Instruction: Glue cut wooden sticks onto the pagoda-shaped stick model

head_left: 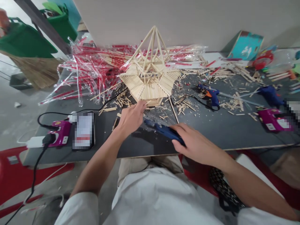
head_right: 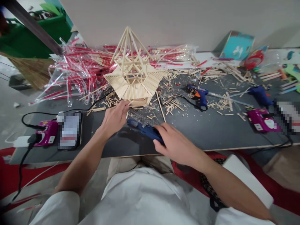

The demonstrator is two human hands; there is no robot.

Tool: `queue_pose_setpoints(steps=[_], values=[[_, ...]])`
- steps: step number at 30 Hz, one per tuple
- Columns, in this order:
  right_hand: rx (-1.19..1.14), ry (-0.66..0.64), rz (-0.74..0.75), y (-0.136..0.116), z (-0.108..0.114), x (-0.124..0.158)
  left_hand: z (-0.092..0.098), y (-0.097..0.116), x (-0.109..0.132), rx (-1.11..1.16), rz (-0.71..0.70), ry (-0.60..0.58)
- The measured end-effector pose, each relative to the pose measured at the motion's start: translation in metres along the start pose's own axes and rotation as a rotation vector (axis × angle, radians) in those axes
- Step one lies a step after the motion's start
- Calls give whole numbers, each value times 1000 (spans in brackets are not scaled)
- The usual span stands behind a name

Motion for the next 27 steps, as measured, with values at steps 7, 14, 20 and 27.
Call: queue_pose_setpoints(steps=[7, 14, 20, 27], values=[[-342, -6, -228, 51, 4, 3, 6, 2, 0, 114, -67, 54], [-443, -43, -203, 55, 7, -5, -14, 21, 4, 146, -192, -77], [-455, -54, -137, 56, 3, -12, -18, 14, 5, 171, -176, -76], [-526, -21, -135, 54, -4, -15, -21, 12, 6, 178, -162, -106]])
Point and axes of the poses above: each hand's wrist, its own x-axis away from the middle knuckle, its own z-axis out of the back of the hand, y = z × x, the point moved 7 cm from there along -x, towards the middle knuckle, and after that the axes turned 6 degrees about x, right-handed, at the moved point
